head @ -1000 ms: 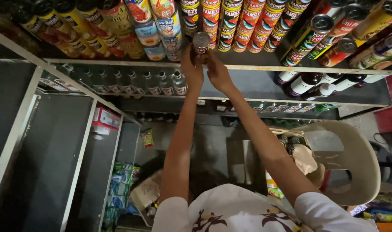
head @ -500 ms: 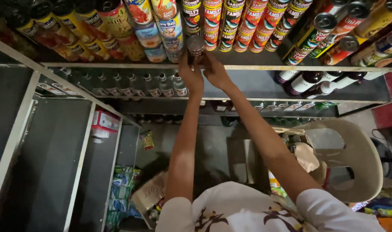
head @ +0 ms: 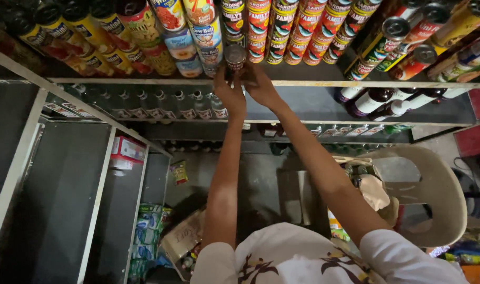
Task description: Wiping individual canned goods with a cloth and organizing them onto store shelves.
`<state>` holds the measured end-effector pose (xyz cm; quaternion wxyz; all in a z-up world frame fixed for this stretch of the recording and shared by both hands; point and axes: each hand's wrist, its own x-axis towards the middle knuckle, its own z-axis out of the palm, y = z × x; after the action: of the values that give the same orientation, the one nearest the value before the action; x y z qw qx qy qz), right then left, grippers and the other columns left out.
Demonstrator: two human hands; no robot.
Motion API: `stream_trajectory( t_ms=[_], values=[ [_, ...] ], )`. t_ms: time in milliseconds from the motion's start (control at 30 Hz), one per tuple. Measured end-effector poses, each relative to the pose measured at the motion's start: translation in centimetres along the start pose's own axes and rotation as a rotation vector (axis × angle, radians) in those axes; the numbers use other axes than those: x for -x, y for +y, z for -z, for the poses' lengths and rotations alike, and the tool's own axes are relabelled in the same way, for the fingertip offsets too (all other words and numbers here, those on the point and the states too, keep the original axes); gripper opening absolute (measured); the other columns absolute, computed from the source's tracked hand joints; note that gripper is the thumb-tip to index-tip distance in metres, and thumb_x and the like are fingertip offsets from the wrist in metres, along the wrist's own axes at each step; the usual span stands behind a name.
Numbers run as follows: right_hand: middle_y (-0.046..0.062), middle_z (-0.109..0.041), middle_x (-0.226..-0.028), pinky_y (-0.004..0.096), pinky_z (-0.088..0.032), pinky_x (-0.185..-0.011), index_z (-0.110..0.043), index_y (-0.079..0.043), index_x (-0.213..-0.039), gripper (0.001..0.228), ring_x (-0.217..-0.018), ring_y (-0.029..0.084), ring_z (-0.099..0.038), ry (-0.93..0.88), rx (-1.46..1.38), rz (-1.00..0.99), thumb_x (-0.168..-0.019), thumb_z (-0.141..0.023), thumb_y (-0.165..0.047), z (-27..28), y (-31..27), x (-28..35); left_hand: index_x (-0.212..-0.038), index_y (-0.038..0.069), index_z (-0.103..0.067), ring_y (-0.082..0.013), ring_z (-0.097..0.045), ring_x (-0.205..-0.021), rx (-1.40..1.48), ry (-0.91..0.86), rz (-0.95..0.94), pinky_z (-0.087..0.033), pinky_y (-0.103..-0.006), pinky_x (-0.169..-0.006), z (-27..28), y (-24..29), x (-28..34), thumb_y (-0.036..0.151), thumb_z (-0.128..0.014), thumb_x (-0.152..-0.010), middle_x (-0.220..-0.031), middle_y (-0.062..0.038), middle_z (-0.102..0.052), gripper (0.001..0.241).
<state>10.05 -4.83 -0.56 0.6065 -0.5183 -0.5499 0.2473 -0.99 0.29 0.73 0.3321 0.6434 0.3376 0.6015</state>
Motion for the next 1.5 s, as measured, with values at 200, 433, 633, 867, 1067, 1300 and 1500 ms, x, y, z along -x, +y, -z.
stream_trajectory(
  t_ms=[200,433,633,867,1067,1300,1500],
  values=[
    [0.014,-0.064,-0.129,0.034,-0.055,-0.097,-0.036,-0.003,-0.157,0.069,-0.117,0.023,-0.064,0.044,0.048,0.041,-0.092,-0.054,0.011,-0.1,0.5,0.0,-0.132,0.001,-0.061,-0.0286,-0.067,-0.108,0.066,0.023,0.007,-0.065,-0.0364,-0.078,-0.1,0.9,0.1,0.002,-0.071,-0.092,-0.124,-0.017,-0.064,0.042],
    [0.015,-0.063,-0.133,0.036,-0.055,-0.105,-0.035,-0.005,-0.155,0.074,-0.124,0.025,-0.064,0.042,0.047,0.053,-0.086,-0.057,0.013,-0.2,0.6,-0.1,-0.139,-0.001,-0.057,-0.0287,-0.069,-0.116,0.197,-0.015,-0.118,-0.058,-0.0397,-0.098,-0.3,-0.9,0.2,-0.003,-0.068,-0.098,-0.131,-0.017,-0.065,0.042],
    [0.014,-0.062,-0.133,0.037,-0.053,-0.107,-0.026,-0.006,-0.16,0.082,-0.127,0.025,-0.063,-0.003,0.055,0.064,-0.085,-0.053,0.013,0.6,-0.8,0.7,-0.128,-0.004,-0.061,-0.0295,-0.067,-0.105,0.019,0.032,-0.001,-0.059,-0.0367,-0.083,0.1,2.9,0.6,0.001,-0.072,-0.089,-0.122,-0.019,-0.063,0.041],
    [0.012,-0.071,-0.12,0.036,-0.058,-0.098,-0.056,0.0,-0.136,0.042,-0.114,0.021,-0.07,0.353,0.149,0.11,-0.095,-0.06,0.011,10.5,-5.3,7.8,-0.109,0.003,-0.064,-0.0251,-0.063,-0.09,0.04,-0.084,-0.039,-0.052,-0.036,-0.076,-7.8,6.0,7.5,0.013,-0.078,-0.094,-0.101,-0.012,-0.063,0.023],
    [0.009,-0.072,-0.118,0.034,-0.06,-0.097,-0.062,0.004,-0.127,0.029,-0.113,0.02,-0.071,0.761,0.158,0.081,-0.1,-0.054,0.01,22.0,-9.4,14.3,-0.116,0.006,-0.062,-0.0238,-0.069,-0.092,0.336,-0.43,-0.044,-0.059,-0.0353,-0.082,-15.8,14.5,11.3,0.015,-0.072,-0.099,-0.104,-0.012,-0.067,0.022],
    [0.018,-0.057,-0.148,0.036,-0.04,-0.119,-0.047,0.005,-0.148,0.058,-0.14,0.025,-0.053,0.622,0.32,0.149,-0.091,-0.052,0.017,29.1,-6.9,13.6,-0.143,-0.006,-0.048,-0.047,-0.053,-0.131,0.201,-0.36,-0.289,-0.039,-0.0516,-0.115,-21.9,17.3,12.8,-0.003,-0.057,-0.094,-0.138,-0.03,-0.056,0.05],
    [0.016,-0.053,-0.154,0.034,-0.039,-0.121,-0.037,0.004,-0.156,0.067,-0.145,0.022,-0.05,0.478,0.147,0.119,-0.092,-0.048,0.018,28.3,-8.6,12.3,-0.15,-0.007,-0.042,-0.0463,-0.052,-0.132,0.234,-0.405,-0.14,-0.039,-0.0492,-0.117,-23.8,18.6,13.4,-0.005,-0.055,-0.09,-0.14,-0.03,-0.055,0.061]
  ],
)
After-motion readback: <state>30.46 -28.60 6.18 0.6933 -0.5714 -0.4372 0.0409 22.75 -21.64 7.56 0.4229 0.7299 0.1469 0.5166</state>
